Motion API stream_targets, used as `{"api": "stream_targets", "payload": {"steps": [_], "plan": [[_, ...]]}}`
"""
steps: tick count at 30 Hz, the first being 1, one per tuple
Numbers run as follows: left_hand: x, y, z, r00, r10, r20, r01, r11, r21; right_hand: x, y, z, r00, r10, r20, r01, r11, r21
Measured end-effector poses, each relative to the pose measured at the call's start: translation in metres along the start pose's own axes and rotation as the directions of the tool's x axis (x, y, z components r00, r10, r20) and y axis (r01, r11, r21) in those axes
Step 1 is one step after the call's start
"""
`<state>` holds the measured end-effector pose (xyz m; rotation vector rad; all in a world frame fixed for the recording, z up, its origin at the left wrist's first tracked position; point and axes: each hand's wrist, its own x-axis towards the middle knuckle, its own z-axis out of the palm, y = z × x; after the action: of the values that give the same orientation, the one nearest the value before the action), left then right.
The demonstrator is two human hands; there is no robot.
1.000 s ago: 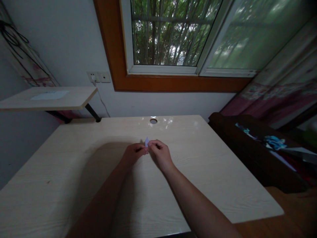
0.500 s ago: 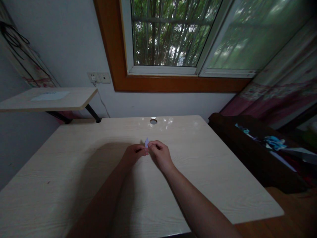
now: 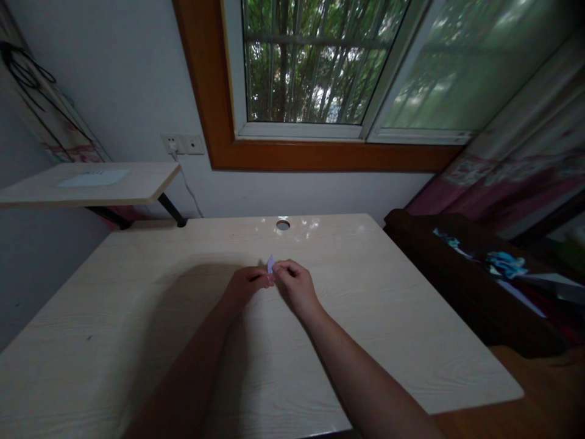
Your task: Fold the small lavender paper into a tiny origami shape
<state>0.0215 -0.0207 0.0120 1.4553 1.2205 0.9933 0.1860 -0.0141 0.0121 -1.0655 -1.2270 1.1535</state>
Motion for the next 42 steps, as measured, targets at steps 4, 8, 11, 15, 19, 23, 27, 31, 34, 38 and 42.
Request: {"api": "stream_targets", "payload": {"steps": [4,8,11,15,19,23,27,31,34,38,42], "plan": [[0.0006,0.0016,0.0,1.0,0.004,0.004,-0.004,0.999,0.04,-0.0004,-0.0015,-0.0001,1.0,-0.007,0.01,0.007,1.0,-0.004],[-0.0002,0.0047,-0.0002,1.0,-0.003,0.006,0.002,0.999,0.038,-0.0007,-0.0019,-0.0006,1.0,-0.011,0.016,0.011,1.0,-0.012],[-0.0007,0.0058,-0.0001,1.0,-0.001,0.002,0.001,0.998,0.06,-0.0006,-0.0011,-0.0009,1.0,-0.004,0.019,0.004,1.0,-0.003],[0.0002,0.0034,0.0007,1.0,0.01,-0.006,-0.01,0.999,0.053,0.0002,-0.0001,-0.0008,1.0,0.007,0.011,-0.007,1.0,0.002],[0.001,0.001,0.0009,0.999,0.027,-0.032,-0.027,1.0,0.005,0.0009,0.001,-0.0008,1.0,0.006,0.003,-0.006,1.0,0.001],[0.0012,0.0006,0.0004,0.998,0.05,-0.039,-0.05,0.999,0.002,0.0006,0.001,-0.0011,1.0,-0.002,0.013,0.002,1.0,-0.007],[0.0011,-0.0001,0.0002,0.998,0.049,-0.041,-0.049,0.999,0.006,0.0006,0.0011,-0.0011,1.0,0.002,0.011,-0.002,1.0,-0.016],[0.0005,0.0024,0.0,0.999,0.012,-0.039,-0.011,1.0,0.029,0.0009,0.0041,-0.001,1.0,0.008,0.009,-0.008,1.0,-0.017],[0.0,0.0053,0.0001,0.999,0.007,-0.034,-0.005,0.999,0.054,0.0002,0.0058,-0.0011,1.0,0.006,0.004,-0.006,1.0,-0.009],[0.0002,0.0045,0.0007,0.999,-0.001,-0.036,0.001,1.0,0.021,-0.0012,0.0033,-0.0007,1.0,0.009,0.005,-0.009,1.0,-0.008],[0.0011,0.0006,0.0011,1.0,0.003,-0.026,-0.002,1.0,0.025,-0.0007,-0.0003,-0.0002,0.999,0.026,-0.03,-0.026,1.0,0.002]]}}
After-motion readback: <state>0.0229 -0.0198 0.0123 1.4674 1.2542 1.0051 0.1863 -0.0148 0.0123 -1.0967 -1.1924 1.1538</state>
